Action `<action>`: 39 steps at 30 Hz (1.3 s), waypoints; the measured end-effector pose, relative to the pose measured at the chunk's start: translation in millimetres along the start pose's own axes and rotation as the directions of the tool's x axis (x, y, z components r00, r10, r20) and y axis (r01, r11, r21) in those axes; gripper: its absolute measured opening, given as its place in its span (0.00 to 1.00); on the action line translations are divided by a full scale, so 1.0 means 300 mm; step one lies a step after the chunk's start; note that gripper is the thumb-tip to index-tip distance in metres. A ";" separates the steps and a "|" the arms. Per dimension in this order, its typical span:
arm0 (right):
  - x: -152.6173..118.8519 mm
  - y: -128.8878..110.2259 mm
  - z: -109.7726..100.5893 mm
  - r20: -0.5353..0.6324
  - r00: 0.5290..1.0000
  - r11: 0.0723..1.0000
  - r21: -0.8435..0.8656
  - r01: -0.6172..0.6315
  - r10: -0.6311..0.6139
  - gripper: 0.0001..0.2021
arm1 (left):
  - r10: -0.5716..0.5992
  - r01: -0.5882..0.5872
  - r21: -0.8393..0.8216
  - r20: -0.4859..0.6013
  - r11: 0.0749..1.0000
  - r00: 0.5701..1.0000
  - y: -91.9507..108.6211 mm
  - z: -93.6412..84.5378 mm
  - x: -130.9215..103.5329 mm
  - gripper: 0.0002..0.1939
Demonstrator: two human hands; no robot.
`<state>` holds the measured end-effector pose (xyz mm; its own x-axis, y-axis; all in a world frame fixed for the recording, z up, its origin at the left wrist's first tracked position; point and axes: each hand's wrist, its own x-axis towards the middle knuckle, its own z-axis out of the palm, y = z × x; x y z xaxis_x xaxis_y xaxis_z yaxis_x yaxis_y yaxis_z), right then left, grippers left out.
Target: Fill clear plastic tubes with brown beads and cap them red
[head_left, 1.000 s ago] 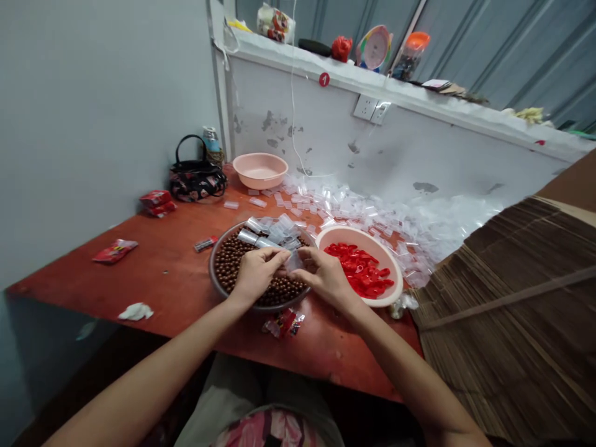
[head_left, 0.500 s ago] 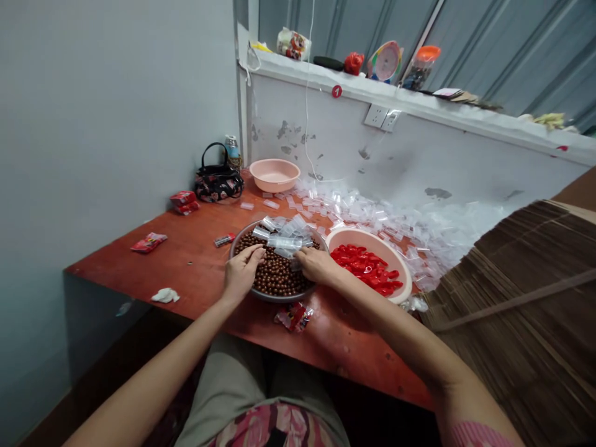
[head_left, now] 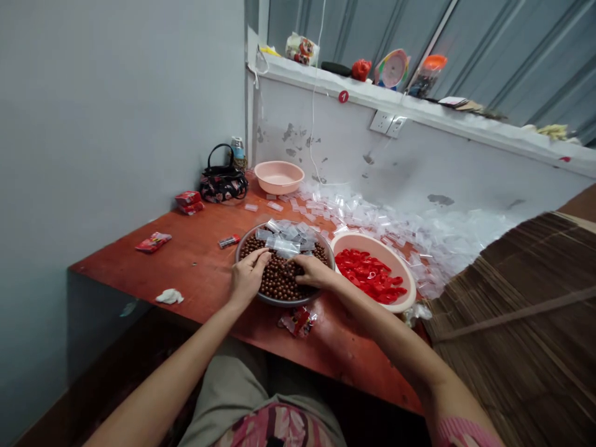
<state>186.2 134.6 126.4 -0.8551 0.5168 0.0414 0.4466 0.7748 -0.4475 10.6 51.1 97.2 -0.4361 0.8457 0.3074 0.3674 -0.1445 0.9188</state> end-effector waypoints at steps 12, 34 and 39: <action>-0.078 0.003 0.006 -0.096 0.977 0.317 0.948 0.031 0.192 0.27 | 0.066 -0.016 -0.164 0.304 0.986 0.950 0.052 0.051 -0.012 0.24; -0.062 0.021 0.067 -0.240 0.887 0.490 0.871 0.018 0.394 0.17 | 0.121 -0.457 0.665 0.487 0.591 0.865 -0.027 0.237 -0.436 0.29; -0.062 0.010 0.065 -0.238 0.875 0.430 0.902 0.038 0.421 0.17 | 0.021 -0.447 0.695 0.529 0.563 0.848 -0.034 0.253 -0.389 0.15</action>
<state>198.3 120.2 106.7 -0.4979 0.8652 0.0600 -0.0778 0.0243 -0.9967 120.0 -7.1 33.1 0.0724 0.9862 0.1491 0.9728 -0.1028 0.2075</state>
